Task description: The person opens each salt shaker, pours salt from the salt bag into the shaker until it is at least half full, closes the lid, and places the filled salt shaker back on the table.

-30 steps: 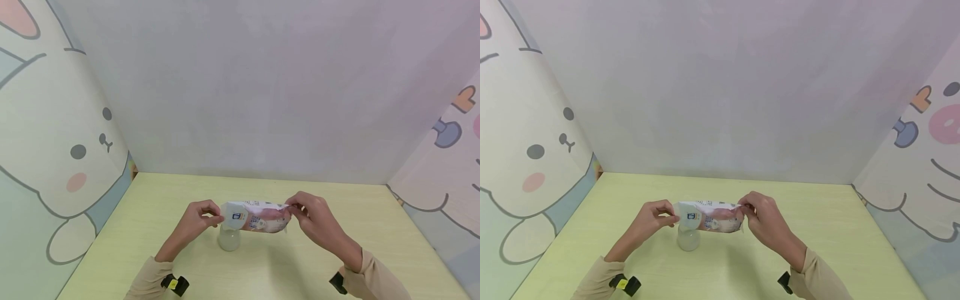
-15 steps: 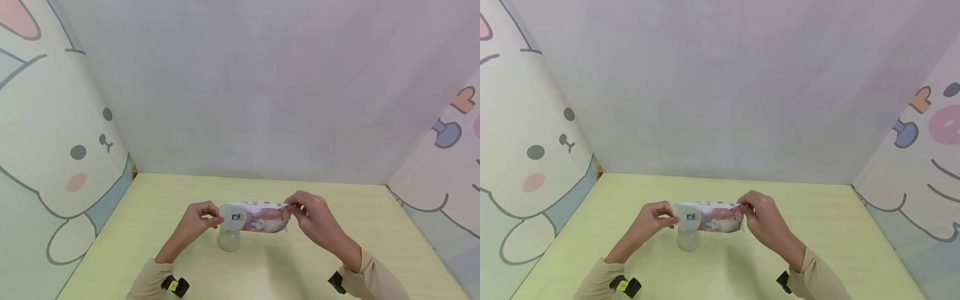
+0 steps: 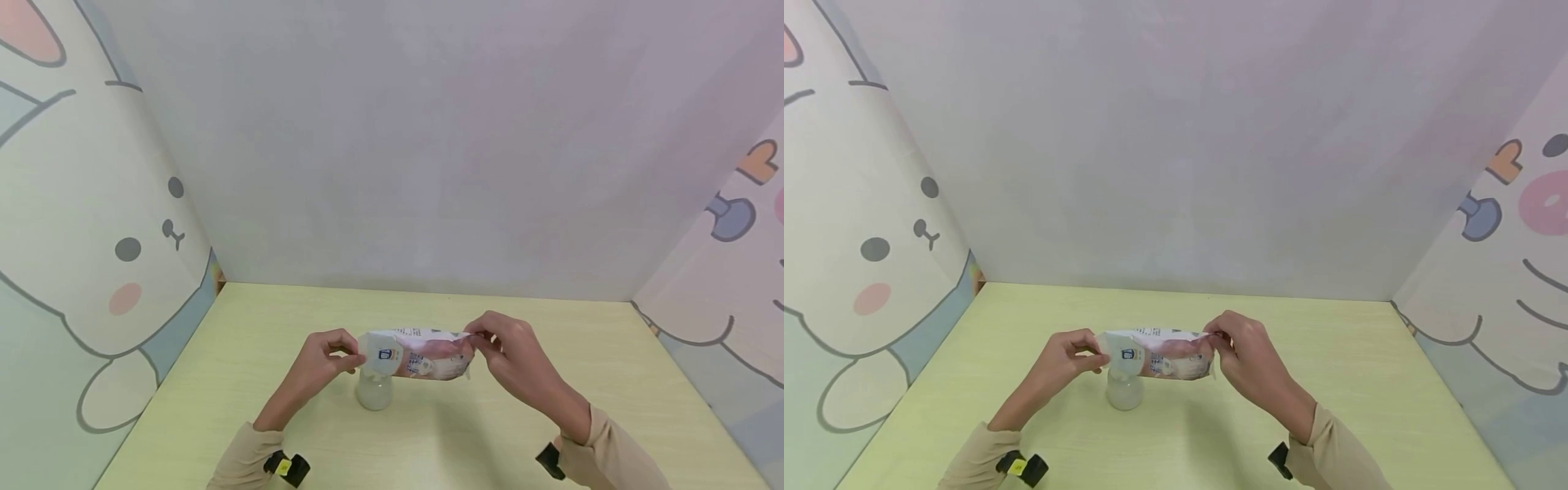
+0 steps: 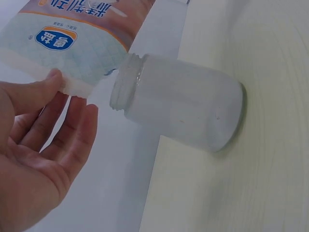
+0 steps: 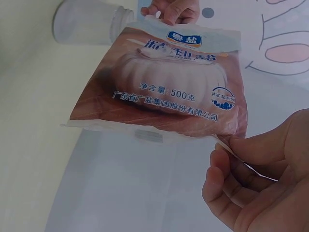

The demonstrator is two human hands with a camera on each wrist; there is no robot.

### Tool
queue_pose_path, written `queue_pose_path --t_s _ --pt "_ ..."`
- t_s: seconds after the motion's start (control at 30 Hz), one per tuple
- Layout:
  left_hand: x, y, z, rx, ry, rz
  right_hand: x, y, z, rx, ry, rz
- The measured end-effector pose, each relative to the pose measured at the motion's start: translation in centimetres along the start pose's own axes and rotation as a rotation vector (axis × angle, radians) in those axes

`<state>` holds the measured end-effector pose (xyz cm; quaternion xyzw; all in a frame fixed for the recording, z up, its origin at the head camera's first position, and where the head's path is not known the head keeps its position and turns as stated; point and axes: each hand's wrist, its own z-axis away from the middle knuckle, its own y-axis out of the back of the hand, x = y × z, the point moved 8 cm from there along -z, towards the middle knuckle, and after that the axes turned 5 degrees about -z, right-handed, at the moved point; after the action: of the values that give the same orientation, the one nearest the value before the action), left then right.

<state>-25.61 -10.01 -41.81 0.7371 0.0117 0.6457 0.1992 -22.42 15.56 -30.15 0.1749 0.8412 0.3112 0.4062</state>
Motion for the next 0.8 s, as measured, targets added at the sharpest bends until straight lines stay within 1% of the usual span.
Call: queue_pose_path --t_s 0.33,0.57,0.8 --pt "-0.13 0.01 0.05 0.004 -0.011 -0.013 -0.12 0.03 -0.08 0.000 0.008 0.005" --pt "-0.20 0.01 0.01 0.008 -0.017 0.003 -0.23 0.18 -0.14 0.010 0.022 0.010" --pt "-0.23 0.05 -0.02 0.008 -0.012 0.009 -0.29 0.13 -0.19 -0.001 0.007 0.002"
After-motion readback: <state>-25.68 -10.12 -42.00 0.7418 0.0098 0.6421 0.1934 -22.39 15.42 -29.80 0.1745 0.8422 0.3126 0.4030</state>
